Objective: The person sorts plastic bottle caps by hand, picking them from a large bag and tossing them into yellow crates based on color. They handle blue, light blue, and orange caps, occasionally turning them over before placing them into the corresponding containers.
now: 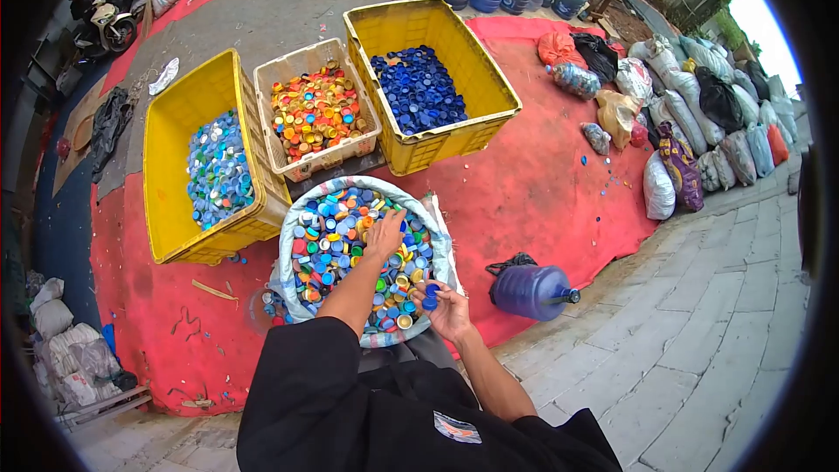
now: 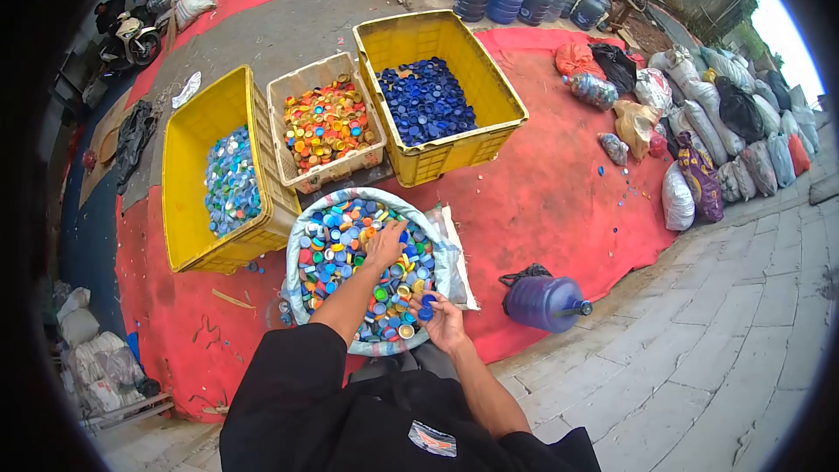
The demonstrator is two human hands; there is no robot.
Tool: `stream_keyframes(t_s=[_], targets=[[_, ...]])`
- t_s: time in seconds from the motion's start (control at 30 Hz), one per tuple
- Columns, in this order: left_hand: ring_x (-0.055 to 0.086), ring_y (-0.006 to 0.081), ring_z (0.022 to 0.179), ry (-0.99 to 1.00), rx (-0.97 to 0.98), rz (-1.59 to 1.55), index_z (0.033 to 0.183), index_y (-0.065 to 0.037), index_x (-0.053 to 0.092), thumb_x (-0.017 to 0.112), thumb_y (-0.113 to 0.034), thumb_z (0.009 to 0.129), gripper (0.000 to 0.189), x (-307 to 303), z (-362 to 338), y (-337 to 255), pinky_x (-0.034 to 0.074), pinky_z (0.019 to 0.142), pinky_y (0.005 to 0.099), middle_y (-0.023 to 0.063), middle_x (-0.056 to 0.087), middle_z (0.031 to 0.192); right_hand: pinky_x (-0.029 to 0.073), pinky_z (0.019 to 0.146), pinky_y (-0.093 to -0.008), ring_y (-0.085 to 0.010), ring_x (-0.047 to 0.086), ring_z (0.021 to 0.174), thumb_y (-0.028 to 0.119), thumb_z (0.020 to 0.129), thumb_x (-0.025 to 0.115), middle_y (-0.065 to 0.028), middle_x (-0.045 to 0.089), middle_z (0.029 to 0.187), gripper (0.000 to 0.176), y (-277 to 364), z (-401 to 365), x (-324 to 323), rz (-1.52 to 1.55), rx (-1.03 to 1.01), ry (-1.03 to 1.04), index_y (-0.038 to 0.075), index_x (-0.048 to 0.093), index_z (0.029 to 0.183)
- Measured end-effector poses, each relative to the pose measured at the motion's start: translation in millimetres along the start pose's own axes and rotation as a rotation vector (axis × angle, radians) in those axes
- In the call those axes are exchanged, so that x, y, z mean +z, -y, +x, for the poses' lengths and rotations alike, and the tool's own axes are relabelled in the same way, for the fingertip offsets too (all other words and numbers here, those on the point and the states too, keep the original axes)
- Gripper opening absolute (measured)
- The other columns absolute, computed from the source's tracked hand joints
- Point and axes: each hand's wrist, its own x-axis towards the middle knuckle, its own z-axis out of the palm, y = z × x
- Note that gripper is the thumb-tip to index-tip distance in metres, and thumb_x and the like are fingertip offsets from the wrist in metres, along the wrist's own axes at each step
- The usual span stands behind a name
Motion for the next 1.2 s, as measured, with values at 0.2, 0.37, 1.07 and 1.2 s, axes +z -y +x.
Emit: stream_keyframes(t_s=[0.2,0.37,1.07,1.2], targets=[[0.059,0.0370,0.100,0.165,-0.096,-0.008,0.118,-0.007,0.057,0.072,-0.021,0.076,0.047,4,14,-4,0.048,0.085,0.0465,0.0179,0.058,0.112,0.049,0.091,-0.0428,-0.0322,0.057,0.104,0.009,0.076,0.054,-0.0211,0.054,0.114,0.041,5,0,2,0.025,-0.018,-0.003,0.000,0.047,0.116],[0.061,0.0224,0.071,0.046,-0.389,-0.705,0.101,-0.004,0.061,0.070,-0.036,0.080,0.039,0,-1,3,0.049,0.059,0.0338,0.0117,0.063,0.087,0.049,0.090,-0.0426,-0.0315,0.058,0.102,0.008,0.077,0.053,-0.0207,0.055,0.112,0.040,7,7,9,0.044,-0.021,-0.015,0.001,0.047,0.115],[0.009,0.0393,0.141,-0.129,-0.553,-2.116,0.144,0.008,0.003,0.055,-0.066,0.080,0.111,-191,102,-103,0.011,0.114,0.0481,0.0284,0.009,0.150,0.031,0.110,-0.0500,-0.0418,0.043,0.120,0.010,0.077,0.049,-0.0202,0.048,0.111,0.017,159,112,178,0.052,-0.491,0.039,-0.004,0.045,0.085],[0.037,0.0325,0.131,-0.159,-0.479,-1.810,0.139,0.001,0.033,0.058,-0.057,0.084,0.083,-190,76,-58,0.031,0.107,0.0455,0.0205,0.037,0.141,0.042,0.100,-0.0499,-0.0401,0.048,0.117,0.009,0.084,0.052,-0.0197,0.048,0.115,0.033,164,108,166,-0.169,-0.641,-0.005,-0.007,0.046,0.113]])
